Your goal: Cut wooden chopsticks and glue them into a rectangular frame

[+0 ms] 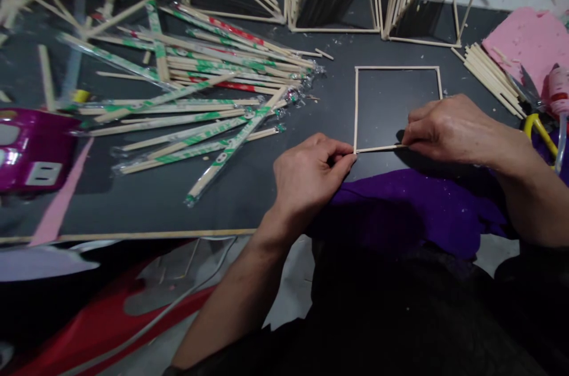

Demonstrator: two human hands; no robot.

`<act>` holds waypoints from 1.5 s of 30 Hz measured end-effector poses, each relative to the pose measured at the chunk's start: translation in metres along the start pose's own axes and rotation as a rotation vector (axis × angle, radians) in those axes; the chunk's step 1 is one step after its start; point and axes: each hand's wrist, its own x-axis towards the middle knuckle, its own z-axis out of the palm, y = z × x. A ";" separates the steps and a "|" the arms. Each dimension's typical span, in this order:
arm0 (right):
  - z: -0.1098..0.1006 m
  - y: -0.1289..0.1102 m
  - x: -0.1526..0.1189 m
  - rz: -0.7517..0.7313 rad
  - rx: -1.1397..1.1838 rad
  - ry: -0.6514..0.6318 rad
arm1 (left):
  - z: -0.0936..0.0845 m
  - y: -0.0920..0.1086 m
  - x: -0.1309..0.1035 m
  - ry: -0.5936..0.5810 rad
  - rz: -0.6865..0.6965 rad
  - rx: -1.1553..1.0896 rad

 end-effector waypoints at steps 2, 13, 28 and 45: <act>-0.001 0.000 -0.001 -0.003 0.010 0.003 | 0.000 0.000 0.000 0.002 -0.003 -0.002; 0.003 0.004 0.000 -0.039 0.008 0.044 | -0.001 -0.001 0.000 -0.016 -0.003 -0.067; 0.001 0.002 -0.001 -0.008 0.044 0.004 | -0.002 -0.001 0.000 -0.014 -0.014 -0.070; 0.012 -0.001 0.005 0.025 0.080 0.060 | 0.001 0.003 0.000 0.015 -0.015 0.026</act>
